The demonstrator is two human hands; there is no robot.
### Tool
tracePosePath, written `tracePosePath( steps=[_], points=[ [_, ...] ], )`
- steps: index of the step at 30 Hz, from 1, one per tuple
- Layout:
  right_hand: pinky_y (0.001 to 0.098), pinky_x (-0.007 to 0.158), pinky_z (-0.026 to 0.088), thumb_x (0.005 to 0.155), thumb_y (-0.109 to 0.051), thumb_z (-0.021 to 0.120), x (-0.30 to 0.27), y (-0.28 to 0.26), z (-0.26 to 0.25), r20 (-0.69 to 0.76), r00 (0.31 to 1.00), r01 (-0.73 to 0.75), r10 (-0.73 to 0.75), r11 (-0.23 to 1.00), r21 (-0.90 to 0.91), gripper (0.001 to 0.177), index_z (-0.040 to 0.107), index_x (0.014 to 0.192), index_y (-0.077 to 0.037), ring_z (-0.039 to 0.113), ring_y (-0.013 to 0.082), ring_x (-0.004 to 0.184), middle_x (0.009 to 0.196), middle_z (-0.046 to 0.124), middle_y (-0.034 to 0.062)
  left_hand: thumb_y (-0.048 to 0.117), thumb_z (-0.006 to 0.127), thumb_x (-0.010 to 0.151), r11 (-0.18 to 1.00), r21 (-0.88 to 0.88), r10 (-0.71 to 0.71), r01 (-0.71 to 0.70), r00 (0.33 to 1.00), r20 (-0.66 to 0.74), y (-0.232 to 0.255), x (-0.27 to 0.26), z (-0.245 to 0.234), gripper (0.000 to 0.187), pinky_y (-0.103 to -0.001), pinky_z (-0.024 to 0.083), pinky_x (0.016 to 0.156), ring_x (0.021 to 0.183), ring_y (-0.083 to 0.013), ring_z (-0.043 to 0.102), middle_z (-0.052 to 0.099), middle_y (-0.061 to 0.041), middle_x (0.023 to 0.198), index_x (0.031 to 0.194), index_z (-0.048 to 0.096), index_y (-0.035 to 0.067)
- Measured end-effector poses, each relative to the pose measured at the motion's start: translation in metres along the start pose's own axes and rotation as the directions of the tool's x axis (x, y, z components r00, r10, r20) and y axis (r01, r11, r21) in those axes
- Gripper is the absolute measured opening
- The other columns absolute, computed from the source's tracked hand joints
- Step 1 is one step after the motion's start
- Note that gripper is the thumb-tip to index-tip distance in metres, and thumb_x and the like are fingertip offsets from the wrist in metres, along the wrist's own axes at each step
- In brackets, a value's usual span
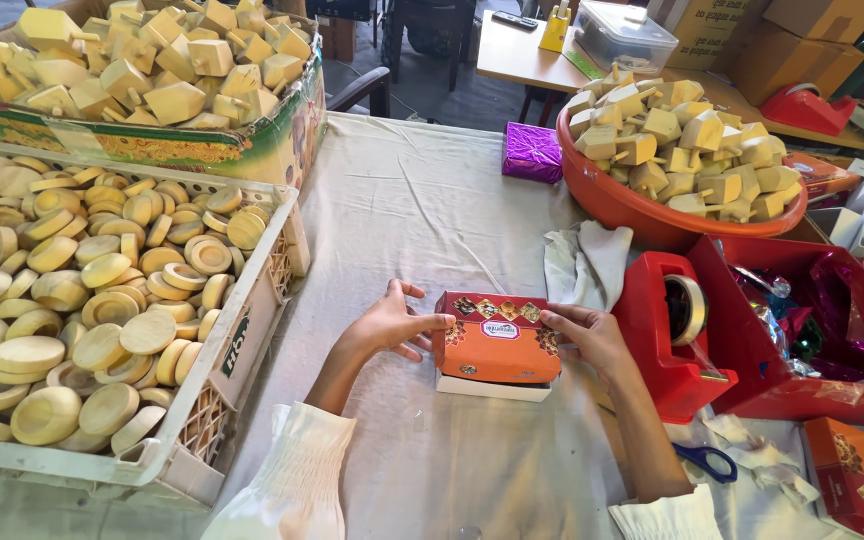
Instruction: The person packages sweets by wiping small wooden blocks with a cloth, placing them into a small white box along with wooden sticks, and then closing the box and wiping it down with a cloth.
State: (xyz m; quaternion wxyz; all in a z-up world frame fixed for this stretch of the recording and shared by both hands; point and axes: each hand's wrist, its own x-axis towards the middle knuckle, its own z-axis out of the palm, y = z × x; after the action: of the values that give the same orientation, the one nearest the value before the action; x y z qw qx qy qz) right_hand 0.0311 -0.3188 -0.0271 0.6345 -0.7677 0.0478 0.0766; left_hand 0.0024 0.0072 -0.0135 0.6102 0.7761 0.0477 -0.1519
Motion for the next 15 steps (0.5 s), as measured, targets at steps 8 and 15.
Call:
tracePosePath(
  steps=[8,15],
  points=[
    [0.0258,0.063,0.057,0.087,-0.026,0.078,-0.0025,-0.0020,-0.0002,0.032,0.999,-0.012,0.013,0.999,-0.039,0.042,0.077,0.121,-0.002,0.065,0.0080,0.075,0.095,0.077,0.0038,0.042,0.088,0.069,0.999,0.024,-0.034,0.033,0.999,0.042,-0.0001,0.0002,-0.0012,0.104,-0.040,0.065,0.063,0.087,-0.0265,0.077,0.060,-0.021,0.115,0.144,0.028,0.001],
    [0.0255,0.060,0.054,0.088,-0.025,0.077,-0.0030,-0.0013,-0.0005,0.063,0.998,-0.017,0.022,0.997,-0.072,0.042,0.076,0.122,-0.002,0.066,0.0080,0.071,0.093,0.077,0.0044,0.039,0.087,0.070,0.998,0.014,-0.070,0.069,0.993,0.097,0.0000,-0.0010,-0.0023,0.101,-0.039,0.068,0.060,0.086,-0.0263,0.077,0.063,-0.024,0.118,0.144,0.028,0.002]
  ],
)
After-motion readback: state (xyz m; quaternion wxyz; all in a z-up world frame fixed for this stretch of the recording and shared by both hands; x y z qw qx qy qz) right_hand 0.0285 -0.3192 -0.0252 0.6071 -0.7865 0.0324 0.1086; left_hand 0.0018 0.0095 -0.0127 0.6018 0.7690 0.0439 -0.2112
